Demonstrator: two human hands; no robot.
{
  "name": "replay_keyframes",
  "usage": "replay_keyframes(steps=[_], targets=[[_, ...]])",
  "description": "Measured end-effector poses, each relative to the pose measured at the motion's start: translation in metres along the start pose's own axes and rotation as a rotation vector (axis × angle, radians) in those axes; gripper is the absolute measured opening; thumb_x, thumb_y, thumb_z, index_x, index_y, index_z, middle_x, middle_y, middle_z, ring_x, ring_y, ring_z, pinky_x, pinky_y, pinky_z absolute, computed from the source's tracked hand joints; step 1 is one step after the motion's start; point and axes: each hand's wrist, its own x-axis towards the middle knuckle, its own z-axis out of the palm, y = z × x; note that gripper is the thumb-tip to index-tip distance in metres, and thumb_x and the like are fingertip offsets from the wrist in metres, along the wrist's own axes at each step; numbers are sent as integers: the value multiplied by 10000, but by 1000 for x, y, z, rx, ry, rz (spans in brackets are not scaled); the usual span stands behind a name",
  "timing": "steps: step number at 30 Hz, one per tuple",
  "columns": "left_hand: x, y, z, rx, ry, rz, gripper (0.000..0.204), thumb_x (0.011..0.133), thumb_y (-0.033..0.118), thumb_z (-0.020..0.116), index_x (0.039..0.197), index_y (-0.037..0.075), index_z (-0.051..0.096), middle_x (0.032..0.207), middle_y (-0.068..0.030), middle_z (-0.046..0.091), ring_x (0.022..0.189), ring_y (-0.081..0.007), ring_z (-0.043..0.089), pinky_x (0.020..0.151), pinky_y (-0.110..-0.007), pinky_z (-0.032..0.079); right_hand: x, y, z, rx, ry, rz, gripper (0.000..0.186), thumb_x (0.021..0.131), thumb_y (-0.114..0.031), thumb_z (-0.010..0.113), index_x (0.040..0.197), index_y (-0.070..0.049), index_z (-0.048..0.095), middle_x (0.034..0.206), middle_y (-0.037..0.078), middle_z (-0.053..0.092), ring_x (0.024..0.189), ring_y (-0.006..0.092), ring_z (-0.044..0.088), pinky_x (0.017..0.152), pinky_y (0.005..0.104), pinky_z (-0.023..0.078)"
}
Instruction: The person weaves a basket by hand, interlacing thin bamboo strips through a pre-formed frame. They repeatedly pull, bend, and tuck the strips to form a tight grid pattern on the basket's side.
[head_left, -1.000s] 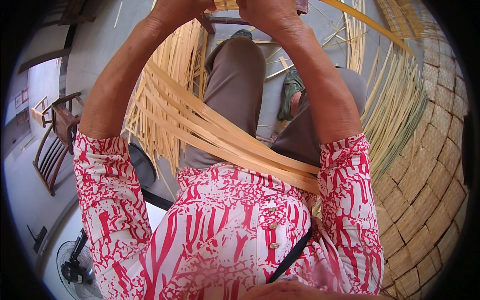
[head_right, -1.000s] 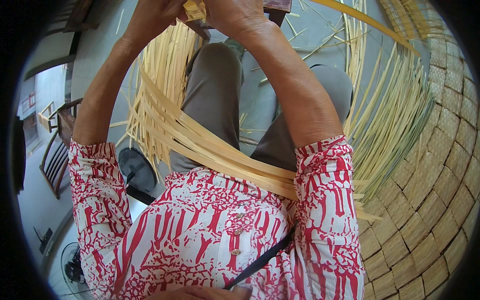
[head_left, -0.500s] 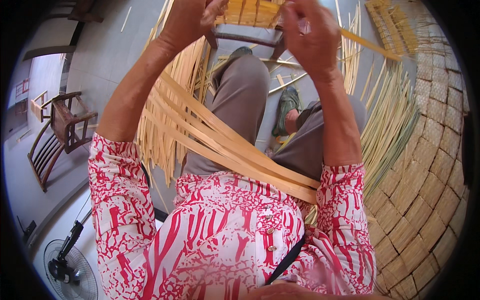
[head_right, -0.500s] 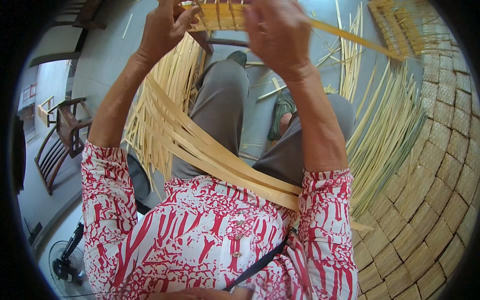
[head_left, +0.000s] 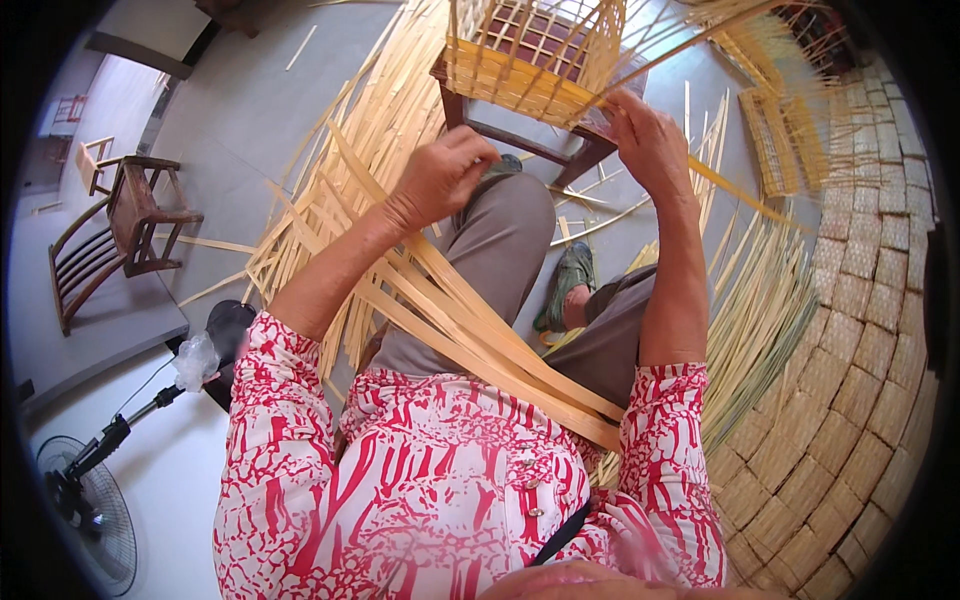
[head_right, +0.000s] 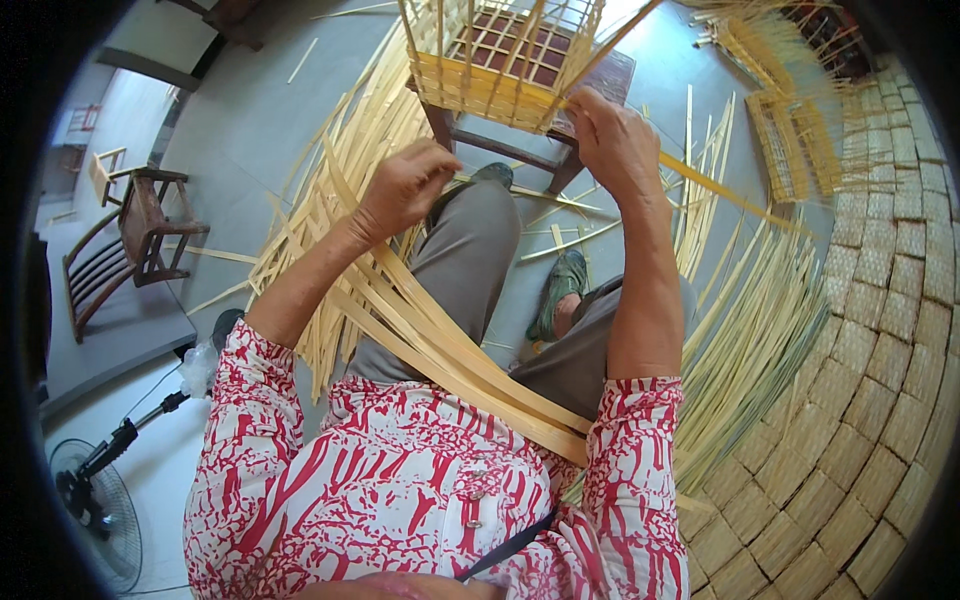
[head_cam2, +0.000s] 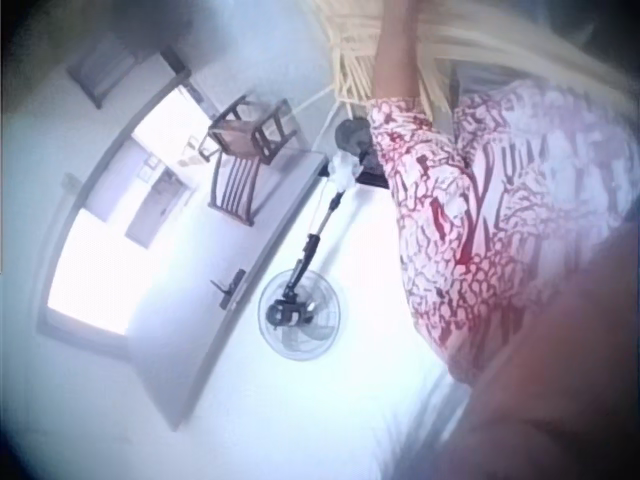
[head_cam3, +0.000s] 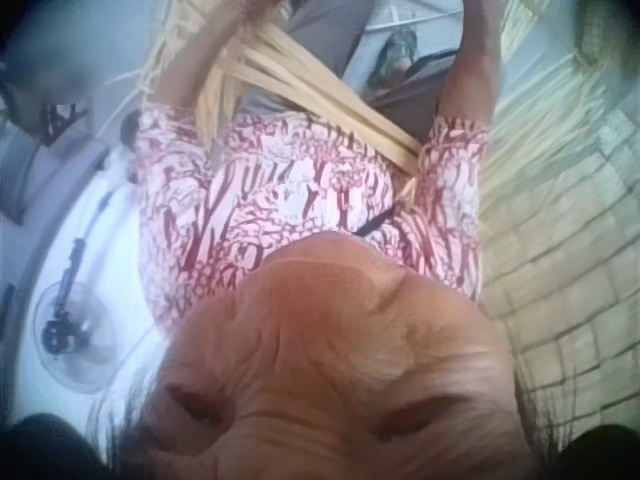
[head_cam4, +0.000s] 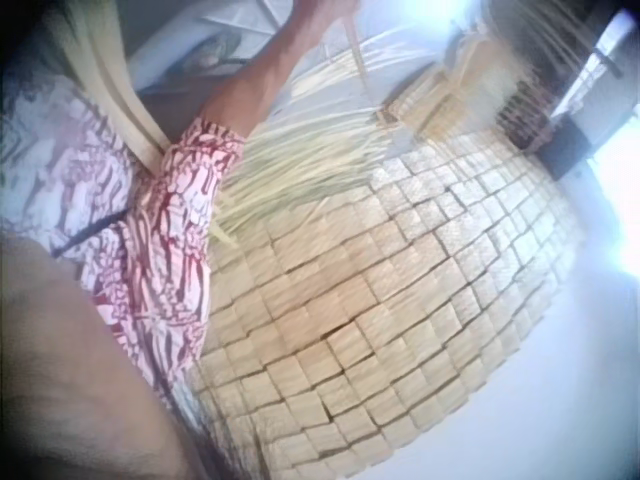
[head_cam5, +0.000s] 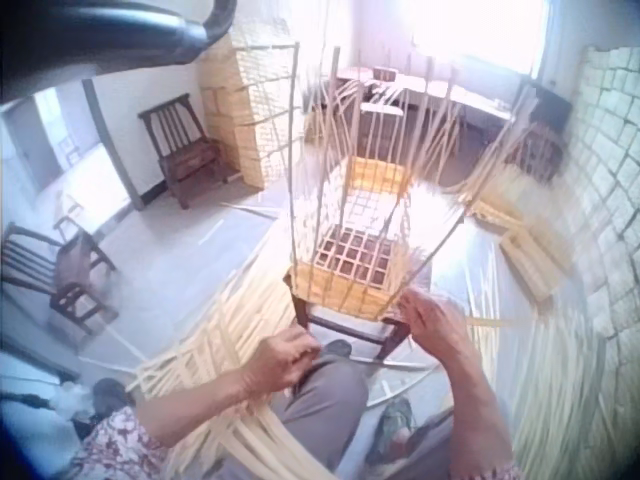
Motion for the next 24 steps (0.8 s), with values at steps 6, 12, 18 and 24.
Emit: replay_keyframes(steps=[6, 12, 18, 24], targets=[[13, 17, 10, -46, -41, 21, 137, 877, -18, 682, 1002, 37, 685, 942, -118, 665, 827, -316, 670, 732, -367, 546, 5, -10, -3, 11, -93, 86, 183, 956, -219, 564, 1099, -167, 667, 870, 170, 729, 851, 394, 700, 752, 511, 529], [34, 23, 9, -125, 46, -11, 111, 879, -32, 673, 978, 13, 697, 906, -126, 675, 770, -245, 667, 681, -333, 520, 6, -10, -4, -34, -44, 105, 180, 969, -216, 568, 1121, -161, 647, 795, 174, 704, 789, 398, 690, 700, 509, 516], [49, 26, 9, -96, 39, 22, 114, 895, -39, 684, 995, 11, 706, 888, -90, 666, 732, -188, 658, 638, -290, 518, 10, -2, -1, -11, -42, 51, 203, 953, -179, 568, 1139, -167, 648, 791, 196, 692, 804, 423, 679, 684, 512, 515], [86, 37, 21, -3, 185, 207, 268, 893, -25, 674, 1157, 22, 674, 980, -145, 687, 811, -272, 693, 702, -345, 566, 14, -8, -6, -36, -66, 76, 224, 951, -175, 552, 1142, -197, 666, 859, 184, 718, 851, 420, 692, 726, 524, 537]])
